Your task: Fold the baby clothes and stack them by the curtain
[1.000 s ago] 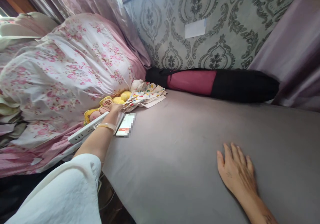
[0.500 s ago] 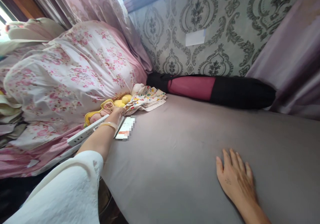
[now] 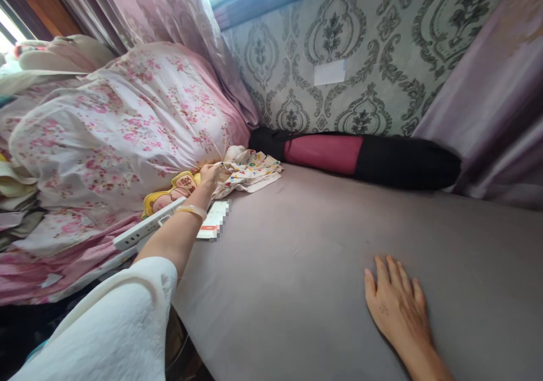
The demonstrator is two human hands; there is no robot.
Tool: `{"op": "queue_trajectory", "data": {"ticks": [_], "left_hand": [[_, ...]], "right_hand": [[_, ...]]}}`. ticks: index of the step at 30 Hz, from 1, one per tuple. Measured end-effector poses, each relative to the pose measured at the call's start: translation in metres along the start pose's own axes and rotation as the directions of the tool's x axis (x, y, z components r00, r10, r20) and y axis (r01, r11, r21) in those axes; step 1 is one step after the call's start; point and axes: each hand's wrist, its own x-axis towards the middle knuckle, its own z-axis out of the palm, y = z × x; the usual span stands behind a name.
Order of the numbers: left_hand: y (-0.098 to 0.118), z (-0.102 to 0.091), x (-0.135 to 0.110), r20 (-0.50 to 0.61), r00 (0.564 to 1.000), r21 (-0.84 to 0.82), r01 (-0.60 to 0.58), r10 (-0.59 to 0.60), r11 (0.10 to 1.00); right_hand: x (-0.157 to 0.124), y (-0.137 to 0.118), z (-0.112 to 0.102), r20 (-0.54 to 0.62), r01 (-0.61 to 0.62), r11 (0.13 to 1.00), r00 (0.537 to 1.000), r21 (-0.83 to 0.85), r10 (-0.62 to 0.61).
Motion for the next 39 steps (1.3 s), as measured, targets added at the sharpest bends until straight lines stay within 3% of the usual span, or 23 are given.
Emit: {"op": "queue_trajectory", "data": {"ticks": [3,11,15,21,26,30,36,39], "left_hand": [[0.007,0.024,-0.003,0.004,1.0,-0.088,0.01,-0.009,0.996],[0.007,0.095,-0.057,0.278,0.961,-0.281,0.078,0.004,0.956],[-0.005,0.128,-0.098,0.504,0.863,-0.461,0.231,0.039,0.857],[-0.017,0.157,-0.161,0.684,0.729,-0.434,0.424,-0.015,0.795],[-0.015,0.168,-0.213,0.77,0.636,-0.397,0.534,-0.046,0.746],[-0.012,0.173,-0.252,0.855,0.516,-0.331,0.623,-0.054,0.709],[0.006,0.176,-0.306,0.942,0.331,-0.217,0.727,-0.055,0.652],[0.019,0.175,-0.325,0.956,0.283,-0.177,0.755,-0.071,0.631]], "right_hand": [[0.0,0.0,0.0,-0.008,0.015,1.0,1.0,-0.013,-0.015],[0.0,0.003,0.002,-0.029,0.041,0.999,0.999,-0.018,-0.042],[0.001,0.003,0.001,-0.023,0.043,0.999,0.999,-0.009,-0.043],[0.001,0.0,-0.005,-0.009,0.029,1.0,1.0,-0.004,-0.029],[0.0,0.001,-0.002,-0.012,0.023,1.0,1.0,0.002,-0.023],[0.0,0.002,-0.001,-0.039,0.018,0.999,0.999,0.035,-0.017],[0.005,0.002,-0.006,-0.09,-0.034,0.974,0.994,0.226,0.055],[0.007,0.004,-0.009,-0.133,-0.09,0.935,0.981,0.342,0.143]]}}
